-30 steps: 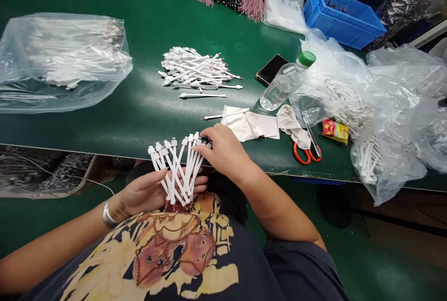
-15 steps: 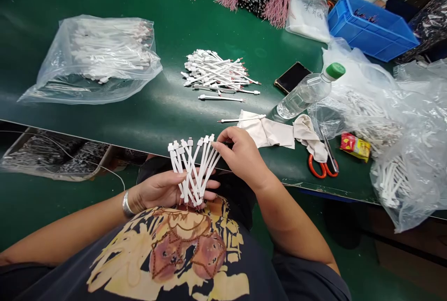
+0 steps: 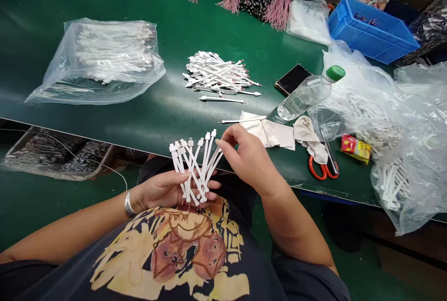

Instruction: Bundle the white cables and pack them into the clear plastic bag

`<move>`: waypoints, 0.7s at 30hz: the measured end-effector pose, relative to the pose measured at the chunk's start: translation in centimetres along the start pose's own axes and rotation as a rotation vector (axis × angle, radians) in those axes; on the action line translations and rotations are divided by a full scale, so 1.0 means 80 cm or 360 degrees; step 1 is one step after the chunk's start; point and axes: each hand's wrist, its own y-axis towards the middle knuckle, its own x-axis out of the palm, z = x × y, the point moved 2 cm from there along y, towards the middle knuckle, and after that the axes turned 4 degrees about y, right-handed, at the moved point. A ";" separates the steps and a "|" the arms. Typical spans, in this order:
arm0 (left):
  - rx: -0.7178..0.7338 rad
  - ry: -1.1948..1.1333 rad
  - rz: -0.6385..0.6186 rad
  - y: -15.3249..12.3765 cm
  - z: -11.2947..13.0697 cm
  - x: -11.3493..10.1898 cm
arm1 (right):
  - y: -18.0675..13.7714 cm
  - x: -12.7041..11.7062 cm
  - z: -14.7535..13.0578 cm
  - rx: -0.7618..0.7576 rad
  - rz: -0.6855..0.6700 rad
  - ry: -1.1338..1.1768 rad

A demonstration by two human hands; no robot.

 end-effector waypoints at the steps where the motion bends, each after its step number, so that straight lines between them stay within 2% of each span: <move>1: -0.0014 0.0014 0.0045 0.001 0.000 0.000 | -0.004 0.000 -0.005 -0.0046 -0.0034 -0.0023; 3: -0.0050 0.0052 0.0148 0.003 -0.002 -0.001 | -0.013 0.000 -0.014 -0.0139 -0.0071 -0.0063; 6: -0.0082 0.0099 0.0238 0.007 -0.002 -0.001 | -0.021 -0.001 -0.023 -0.0226 -0.0001 -0.0109; 21: -0.0087 0.0175 0.0373 0.012 -0.001 0.006 | -0.027 0.000 -0.032 -0.0386 0.0348 -0.0153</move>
